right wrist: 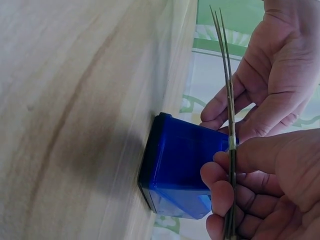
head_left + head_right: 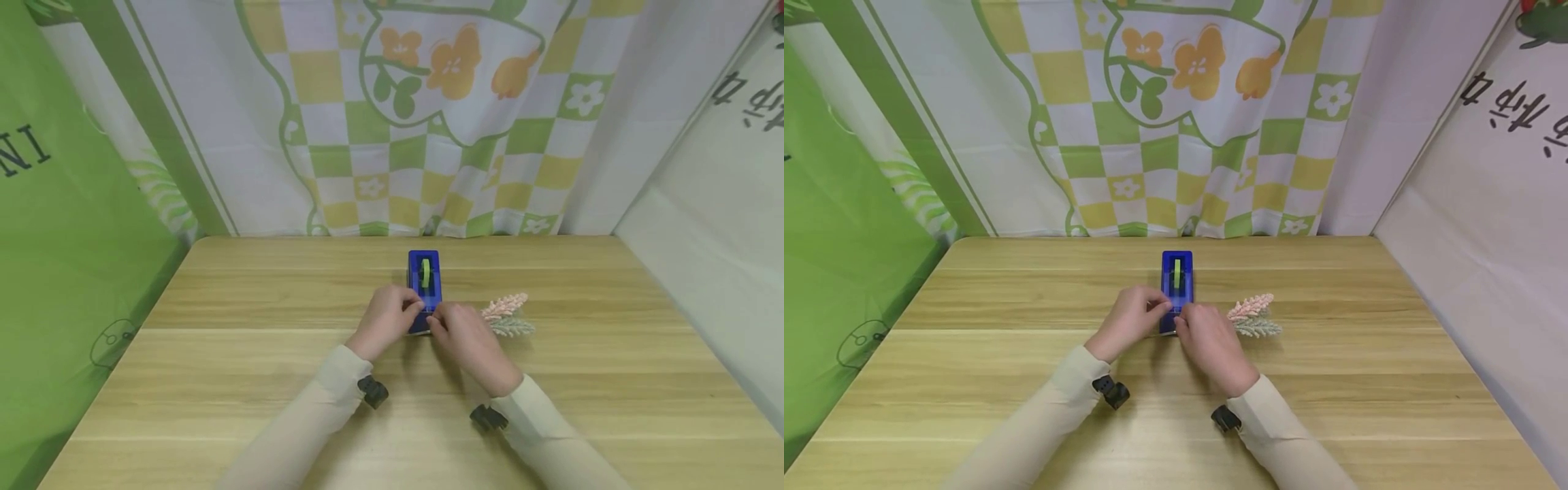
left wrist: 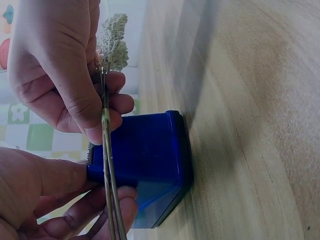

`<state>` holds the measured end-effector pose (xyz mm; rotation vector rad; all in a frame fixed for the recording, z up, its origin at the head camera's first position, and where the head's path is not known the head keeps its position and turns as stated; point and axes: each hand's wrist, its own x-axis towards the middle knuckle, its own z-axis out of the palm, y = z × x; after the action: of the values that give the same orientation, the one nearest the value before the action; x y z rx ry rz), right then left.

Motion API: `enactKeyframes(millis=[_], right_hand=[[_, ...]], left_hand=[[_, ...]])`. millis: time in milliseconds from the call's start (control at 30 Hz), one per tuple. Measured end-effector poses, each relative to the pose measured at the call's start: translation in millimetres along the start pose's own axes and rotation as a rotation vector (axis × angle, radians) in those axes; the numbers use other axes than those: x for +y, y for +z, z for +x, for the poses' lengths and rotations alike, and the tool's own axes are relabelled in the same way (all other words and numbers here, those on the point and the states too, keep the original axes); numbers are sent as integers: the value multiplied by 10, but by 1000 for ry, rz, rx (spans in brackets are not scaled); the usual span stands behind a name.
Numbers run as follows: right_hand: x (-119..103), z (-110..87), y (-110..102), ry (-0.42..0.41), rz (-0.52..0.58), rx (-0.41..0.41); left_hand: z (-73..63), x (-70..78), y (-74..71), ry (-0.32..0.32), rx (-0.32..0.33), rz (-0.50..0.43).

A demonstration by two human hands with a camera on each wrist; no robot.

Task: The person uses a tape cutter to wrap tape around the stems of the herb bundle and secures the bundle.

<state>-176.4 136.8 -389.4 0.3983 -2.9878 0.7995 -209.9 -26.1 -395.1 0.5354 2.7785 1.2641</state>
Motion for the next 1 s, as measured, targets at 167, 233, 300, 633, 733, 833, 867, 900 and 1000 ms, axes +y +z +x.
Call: enactKeyframes(millis=[167, 233, 300, 633, 733, 833, 867, 900, 1000], right_hand=[[11, 0, 4, -18, 3, 4], [23, 3, 11, -24, 0, 6], [25, 5, 12, -27, 0, 2], [32, 9, -18, -33, 4, -31], [32, 13, -24, -33, 1, -38], [40, 16, -25, -41, -5, -38], [44, 15, -24, -44, -8, -40], [52, 15, -20, -52, -10, -41], [74, 9, -8, -76, -6, -42]], left_hand=[[-4, -5, -8, 6, 5, -10], [-7, -6, -10, 8, 7, -10], [-11, -5, -11, 8, 7, -10], [-21, 11, -19, 4, 0, -21], [-28, 15, -21, 1, -2, -25], [-24, 14, -19, 4, 2, -25], [-24, 10, -19, 8, 1, -26], [-23, 7, -20, 12, 3, -25], [-19, -1, -23, 20, 5, -24]])
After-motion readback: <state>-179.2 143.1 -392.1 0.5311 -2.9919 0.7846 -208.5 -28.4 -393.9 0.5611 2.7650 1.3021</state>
